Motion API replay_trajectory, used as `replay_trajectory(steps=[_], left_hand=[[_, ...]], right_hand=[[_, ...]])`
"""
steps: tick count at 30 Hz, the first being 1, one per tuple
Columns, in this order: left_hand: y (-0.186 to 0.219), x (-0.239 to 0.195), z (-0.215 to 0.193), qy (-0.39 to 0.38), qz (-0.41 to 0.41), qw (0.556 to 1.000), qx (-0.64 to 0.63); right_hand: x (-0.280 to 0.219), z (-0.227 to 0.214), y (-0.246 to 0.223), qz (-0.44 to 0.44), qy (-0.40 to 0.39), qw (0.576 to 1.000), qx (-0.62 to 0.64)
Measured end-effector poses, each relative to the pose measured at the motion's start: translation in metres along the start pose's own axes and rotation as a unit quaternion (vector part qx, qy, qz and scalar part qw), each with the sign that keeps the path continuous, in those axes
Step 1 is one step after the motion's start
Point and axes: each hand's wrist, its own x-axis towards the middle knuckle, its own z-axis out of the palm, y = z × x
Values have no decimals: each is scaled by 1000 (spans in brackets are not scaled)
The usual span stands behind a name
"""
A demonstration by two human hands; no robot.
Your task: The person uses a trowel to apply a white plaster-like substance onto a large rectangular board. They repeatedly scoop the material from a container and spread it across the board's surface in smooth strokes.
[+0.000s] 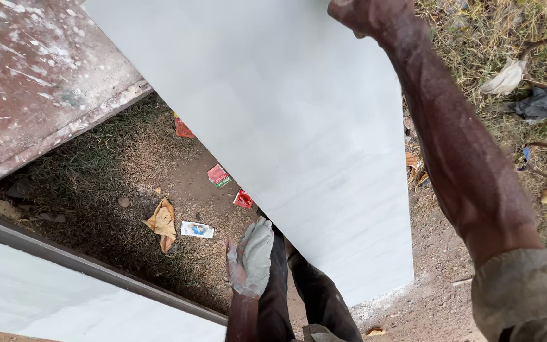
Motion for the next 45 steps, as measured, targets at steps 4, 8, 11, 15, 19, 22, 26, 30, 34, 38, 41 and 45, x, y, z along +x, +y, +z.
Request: replay_trajectory(steps=[4,8,11,15,19,22,26,30,34,38,41,45], left_hand=[[-15,-5,8,-47,-4,998,47],[-40,-10,-13,-60,-21,996,68],[-58,-14,-37,-72,-34,994,79],[-89,-10,-41,-76,-43,990,114],[-102,5,-10,-91,-21,978,185],[-100,1,24,-155,-91,977,115],[-101,-31,41,-226,-162,955,-104],[-98,-25,62,-260,-111,932,-225],[-52,-13,121,-254,105,962,10],[28,-46,160,-337,135,927,-95],[77,-44,160,-343,150,919,-121],[105,-34,103,-161,180,965,-104]], right_hand=[[-104,15,3,-50,33,998,5],[-242,60,23,90,-161,983,16],[-362,112,55,121,-242,963,16],[-463,155,85,35,-178,983,34],[-505,95,38,202,-102,835,501],[-517,15,-38,157,-104,250,950],[-499,-51,-109,110,-130,290,942],[-458,-77,-153,-6,-155,678,718],[-406,-84,-218,-115,-156,897,397],[-328,-85,-208,-89,-280,909,297],[-245,-81,-204,25,-322,914,246],[-110,-68,-242,-148,-138,942,269]])
